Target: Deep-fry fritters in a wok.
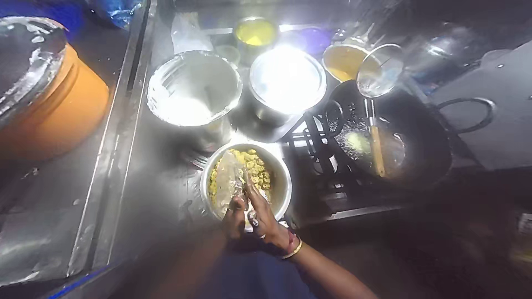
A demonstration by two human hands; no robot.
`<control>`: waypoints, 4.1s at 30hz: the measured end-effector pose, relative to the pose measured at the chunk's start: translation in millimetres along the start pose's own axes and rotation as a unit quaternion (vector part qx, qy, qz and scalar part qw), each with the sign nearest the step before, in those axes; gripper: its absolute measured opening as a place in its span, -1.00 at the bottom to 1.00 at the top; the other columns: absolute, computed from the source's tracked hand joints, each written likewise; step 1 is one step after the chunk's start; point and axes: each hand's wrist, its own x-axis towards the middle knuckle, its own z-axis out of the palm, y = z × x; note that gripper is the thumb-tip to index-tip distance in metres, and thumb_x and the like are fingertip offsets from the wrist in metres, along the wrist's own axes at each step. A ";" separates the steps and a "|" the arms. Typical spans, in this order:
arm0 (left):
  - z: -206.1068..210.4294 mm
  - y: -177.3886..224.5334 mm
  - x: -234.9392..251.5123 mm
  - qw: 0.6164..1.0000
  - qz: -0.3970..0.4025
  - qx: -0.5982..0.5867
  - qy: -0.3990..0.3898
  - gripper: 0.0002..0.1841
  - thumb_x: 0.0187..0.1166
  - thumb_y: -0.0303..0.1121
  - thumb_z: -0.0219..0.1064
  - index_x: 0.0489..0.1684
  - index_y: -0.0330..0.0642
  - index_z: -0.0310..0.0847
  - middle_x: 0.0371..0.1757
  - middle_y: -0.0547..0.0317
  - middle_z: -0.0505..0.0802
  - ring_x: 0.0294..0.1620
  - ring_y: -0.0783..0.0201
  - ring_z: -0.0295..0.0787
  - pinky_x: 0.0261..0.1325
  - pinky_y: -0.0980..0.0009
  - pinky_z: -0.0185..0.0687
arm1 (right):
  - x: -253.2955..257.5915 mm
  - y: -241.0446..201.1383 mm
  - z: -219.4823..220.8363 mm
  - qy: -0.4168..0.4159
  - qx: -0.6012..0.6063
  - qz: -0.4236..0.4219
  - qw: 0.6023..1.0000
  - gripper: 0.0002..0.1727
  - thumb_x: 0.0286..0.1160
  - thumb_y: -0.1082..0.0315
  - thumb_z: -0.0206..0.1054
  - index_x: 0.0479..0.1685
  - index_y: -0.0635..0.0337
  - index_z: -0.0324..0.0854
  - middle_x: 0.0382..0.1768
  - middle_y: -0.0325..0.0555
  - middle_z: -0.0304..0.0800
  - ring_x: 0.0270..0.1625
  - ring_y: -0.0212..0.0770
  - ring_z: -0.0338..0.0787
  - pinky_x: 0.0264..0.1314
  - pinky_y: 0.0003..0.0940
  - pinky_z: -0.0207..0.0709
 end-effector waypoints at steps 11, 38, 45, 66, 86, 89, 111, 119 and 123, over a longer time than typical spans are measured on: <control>-75.5 -44.2 15.8 0.988 0.067 -0.132 0.039 -0.30 0.62 0.40 -0.01 0.39 0.03 0.56 0.18 0.28 0.85 0.30 0.34 0.75 0.36 0.20 0.69 | 7.4 -88.3 -205.5 0.134 -0.216 0.146 0.956 -0.35 0.48 0.32 0.43 0.57 0.40 0.43 0.29 0.02 0.78 0.20 -0.39 0.82 0.32 -0.40 0.73; -83.0 -0.9 -1.2 0.966 0.107 -0.123 0.198 -0.40 0.85 0.08 -0.24 0.45 -0.30 0.27 0.09 0.20 0.85 0.15 0.34 0.82 0.29 0.29 0.76 | 87.7 42.8 -113.4 -0.148 -0.234 0.357 0.892 -0.50 0.64 0.07 0.37 0.41 0.20 0.64 0.20 0.09 0.83 0.25 -0.03 0.82 0.43 0.04 0.59; -82.1 1.6 -19.2 0.966 0.134 -0.117 0.189 -0.24 0.45 0.34 0.28 0.37 -0.14 0.49 0.05 0.25 0.90 0.14 0.31 0.86 0.28 0.24 0.79 | 110.9 147.1 -34.2 0.111 -0.242 0.488 0.832 -0.56 0.48 0.12 0.46 0.20 0.24 0.74 0.10 0.21 0.84 0.21 0.17 0.81 0.35 0.23 0.59; -48.6 -8.2 13.6 0.978 0.038 -0.122 0.164 -0.27 0.78 0.19 -0.13 0.55 -0.37 0.24 0.29 0.11 0.78 0.32 0.34 0.73 0.41 0.27 0.68 | 86.1 37.4 -49.2 0.178 0.032 0.304 0.936 -0.57 0.85 0.29 -0.06 -0.32 0.34 0.61 -0.60 -0.32 0.46 -0.56 -0.50 0.46 -0.42 -0.53 0.45; -33.6 -8.0 11.3 0.976 0.150 -0.158 -0.003 -0.47 0.53 0.37 0.10 0.18 0.36 0.79 0.13 0.57 0.90 0.24 0.60 0.76 0.37 0.49 0.65 | 20.4 -42.9 -117.5 0.065 0.088 0.150 0.983 -0.07 0.51 0.29 0.43 0.75 0.60 -0.02 0.56 0.09 0.55 0.45 -0.40 0.68 0.54 -0.46 0.57; -70.5 -33.1 18.2 0.973 0.160 -0.159 -0.044 -0.43 0.64 0.33 0.03 0.32 0.21 0.67 0.22 0.42 0.86 0.35 0.46 0.72 0.46 0.37 0.60 | 14.9 -73.0 -199.2 0.067 -0.222 0.139 0.963 -0.25 0.52 0.21 0.42 0.66 0.42 0.33 0.36 0.06 0.76 0.29 -0.34 0.80 0.38 -0.35 0.71; -90.9 -7.8 0.0 0.959 0.183 -0.128 0.176 -0.14 0.42 0.35 0.30 0.50 -0.19 0.39 0.25 0.17 0.85 0.32 0.21 0.78 0.40 0.15 0.72 | 9.6 -106.1 -270.4 0.090 -0.360 0.062 0.926 -0.69 0.53 0.30 0.35 0.07 0.35 0.77 -0.01 -0.06 0.93 0.00 -0.37 0.90 0.18 -0.40 0.79; -93.0 -2.4 -9.6 0.965 0.183 -0.099 0.162 -0.05 0.44 0.43 0.20 0.61 -0.22 0.32 0.40 0.04 0.78 0.44 0.10 0.70 0.50 0.06 0.64 | 93.7 77.0 -84.5 -0.202 -0.334 0.300 0.870 -0.50 0.68 0.17 0.26 0.55 0.14 0.55 0.35 0.12 0.75 0.38 0.07 0.75 0.51 0.12 0.54; -94.8 1.2 -20.7 0.969 0.185 -0.086 0.141 -0.11 0.45 0.41 0.21 0.58 -0.16 0.42 0.42 0.01 0.77 0.46 0.06 0.70 0.50 0.04 0.63 | 106.1 134.5 -40.7 -0.190 -0.447 0.290 0.824 -0.60 0.60 0.28 0.26 0.32 0.28 0.64 0.30 0.30 0.72 0.47 0.33 0.62 0.40 0.32 0.53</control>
